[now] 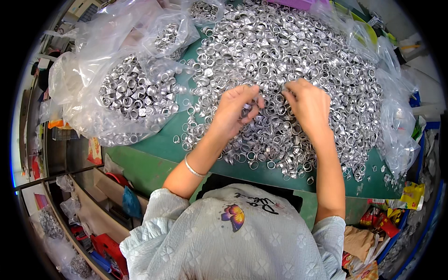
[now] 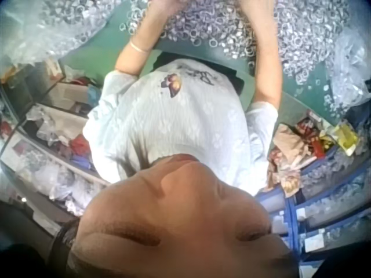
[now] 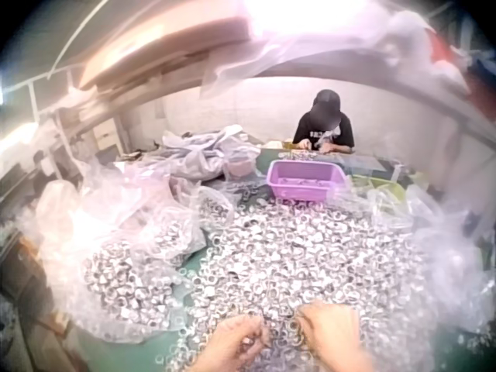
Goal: The person sorts small metal rings and caps from a large pile on a workbench by hand, placing them into a plastic container and bags, and eventually picks up a water bottle.
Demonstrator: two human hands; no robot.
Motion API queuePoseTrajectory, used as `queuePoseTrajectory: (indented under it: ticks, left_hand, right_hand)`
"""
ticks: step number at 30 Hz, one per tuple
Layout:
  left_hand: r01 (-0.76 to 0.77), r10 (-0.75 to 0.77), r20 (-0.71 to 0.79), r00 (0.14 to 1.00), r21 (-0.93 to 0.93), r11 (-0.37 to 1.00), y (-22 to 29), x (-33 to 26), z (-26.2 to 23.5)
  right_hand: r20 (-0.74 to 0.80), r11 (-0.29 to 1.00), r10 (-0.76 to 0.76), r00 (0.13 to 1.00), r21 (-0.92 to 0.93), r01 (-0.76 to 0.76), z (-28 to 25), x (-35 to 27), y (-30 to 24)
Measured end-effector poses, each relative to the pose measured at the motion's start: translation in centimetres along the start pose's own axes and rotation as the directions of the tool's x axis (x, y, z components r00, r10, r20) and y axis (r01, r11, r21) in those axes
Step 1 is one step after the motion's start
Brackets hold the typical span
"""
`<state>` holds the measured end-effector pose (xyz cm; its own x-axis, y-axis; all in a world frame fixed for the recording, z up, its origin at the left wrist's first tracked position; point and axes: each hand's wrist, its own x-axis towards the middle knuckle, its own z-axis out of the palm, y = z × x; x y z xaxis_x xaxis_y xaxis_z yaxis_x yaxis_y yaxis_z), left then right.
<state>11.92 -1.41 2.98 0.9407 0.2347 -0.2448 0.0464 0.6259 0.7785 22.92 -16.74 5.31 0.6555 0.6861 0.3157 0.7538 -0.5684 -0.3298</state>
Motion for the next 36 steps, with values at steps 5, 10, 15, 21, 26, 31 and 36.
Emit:
queuePoseTrajectory:
  ticks: [5, 10, 15, 21, 26, 31, 36]
  left_hand:
    - [-0.347, 0.505, 0.152, 0.85, 0.882, 0.32, -0.3, 0.4, 0.4]
    - [-0.266, 0.502, 0.26, 0.825, 0.962, -0.061, 0.1, 1.9, 0.4]
    - [-0.275, 0.468, 0.237, 0.851, 0.961, 0.014, 0.3, 2.4, 0.7]
    - [-0.211, 0.649, 0.083, 0.757, 0.97, 0.122, 0.3, 2.1, 0.0]
    - [-0.296, 0.604, 0.25, 0.756, 0.955, -0.024, -0.2, 1.5, 0.1]
    - [-0.282, 0.377, 0.39, 0.84, 0.908, -0.311, 0.2, 2.4, 0.9]
    - [-0.319, 0.42, 0.426, 0.801, 0.899, -0.301, 0.2, 4.1, 0.8]
  right_hand:
    - [0.121, 0.396, 0.352, 0.928, 0.879, -0.265, -0.8, -1.2, 1.9]
    - [-0.063, 0.87, 0.179, 0.982, 0.476, -0.129, 0.2, -1.6, -0.5]
    - [0.06, 0.975, -0.008, 0.998, -0.223, 0.022, 1.5, -1.4, -2.0]
    - [0.138, 0.961, -0.006, 0.99, -0.271, 0.043, 1.6, -1.5, -1.9]
    - [0.038, 0.988, 0.047, 0.998, 0.143, -0.052, 1.0, -1.9, 0.0]
    - [0.335, 0.399, 0.375, 0.865, 0.783, -0.476, -1.7, -2.3, 0.3]
    - [0.533, -0.546, 0.033, 0.845, 0.718, -0.432, -1.0, -3.4, 2.6]
